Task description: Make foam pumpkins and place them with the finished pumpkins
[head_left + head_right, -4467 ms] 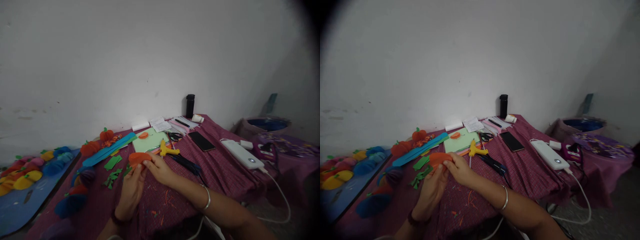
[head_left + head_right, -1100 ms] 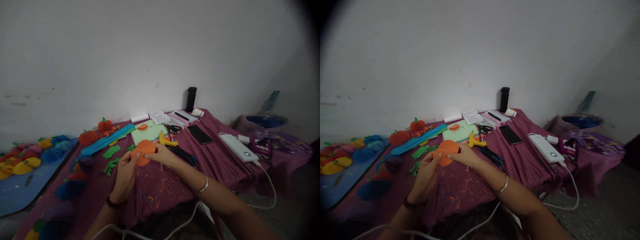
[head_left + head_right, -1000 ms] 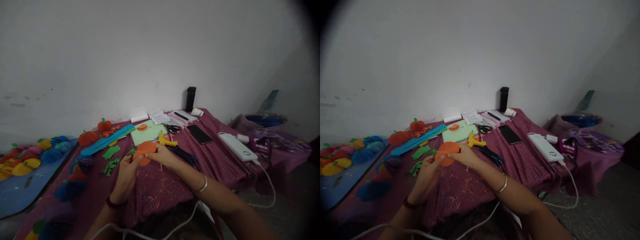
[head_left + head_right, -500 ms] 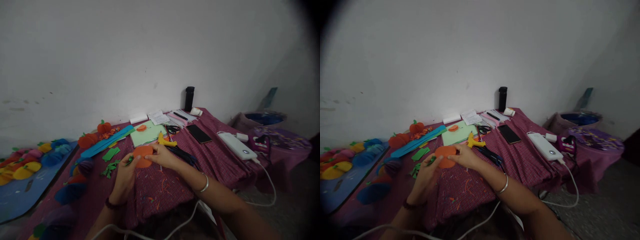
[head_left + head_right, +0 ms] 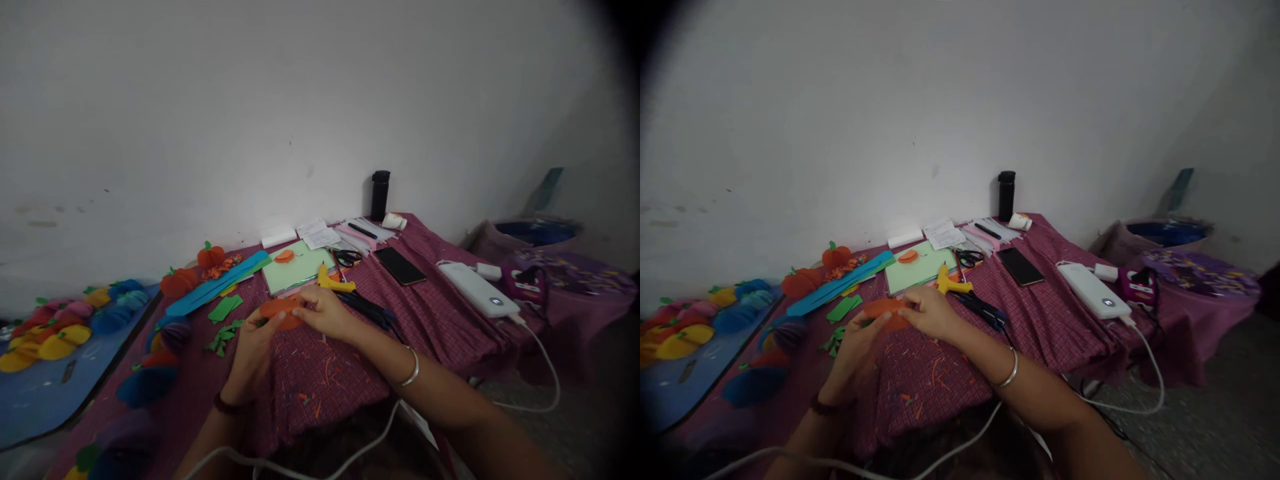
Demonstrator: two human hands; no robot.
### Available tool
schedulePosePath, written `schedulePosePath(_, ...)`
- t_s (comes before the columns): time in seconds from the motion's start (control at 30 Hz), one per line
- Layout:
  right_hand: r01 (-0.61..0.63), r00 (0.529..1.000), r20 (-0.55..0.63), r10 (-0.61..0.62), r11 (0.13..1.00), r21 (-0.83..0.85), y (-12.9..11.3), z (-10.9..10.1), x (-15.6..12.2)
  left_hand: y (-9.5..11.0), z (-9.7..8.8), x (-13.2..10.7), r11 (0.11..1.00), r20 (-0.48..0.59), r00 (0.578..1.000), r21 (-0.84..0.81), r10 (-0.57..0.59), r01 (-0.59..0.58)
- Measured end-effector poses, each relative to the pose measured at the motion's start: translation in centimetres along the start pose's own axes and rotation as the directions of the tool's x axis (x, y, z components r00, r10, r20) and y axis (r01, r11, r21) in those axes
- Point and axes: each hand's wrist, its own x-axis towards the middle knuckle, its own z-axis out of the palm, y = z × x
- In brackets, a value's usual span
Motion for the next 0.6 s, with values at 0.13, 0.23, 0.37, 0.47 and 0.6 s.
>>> schedulePosePath(0.13,-0.009,0.999,0.032,0.005,0.990,0.142,-0.41,0.15,-0.01,-0.08,0.03,-0.22,0.999,0.054,0.998,0.034,0.021,-0.023)
schedulePosePath(0.23,0.012,1.000,0.002,-0.013,0.990,0.140,-0.45,0.19,-0.12,-0.39,-0.15,-0.19,0.994,0.113,0.993,0.097,0.032,-0.043)
schedulePosePath(0.37,0.029,0.999,-0.026,-0.028,0.998,0.064,-0.28,0.17,-0.37,-0.71,-0.41,0.01,0.981,0.104,0.994,0.185,0.043,-0.062)
schedulePosePath(0.47,-0.020,1.000,-0.006,0.020,0.997,0.076,-0.24,0.19,-0.39,-0.71,-0.56,0.07,0.964,0.118,0.990,0.245,0.077,-0.104)
schedulePosePath(0.6,-0.068,0.998,-0.003,0.070,0.978,0.195,-0.28,-0.02,-0.15,-0.31,-0.56,-0.26,0.858,0.120,0.967,0.445,0.227,-0.257)
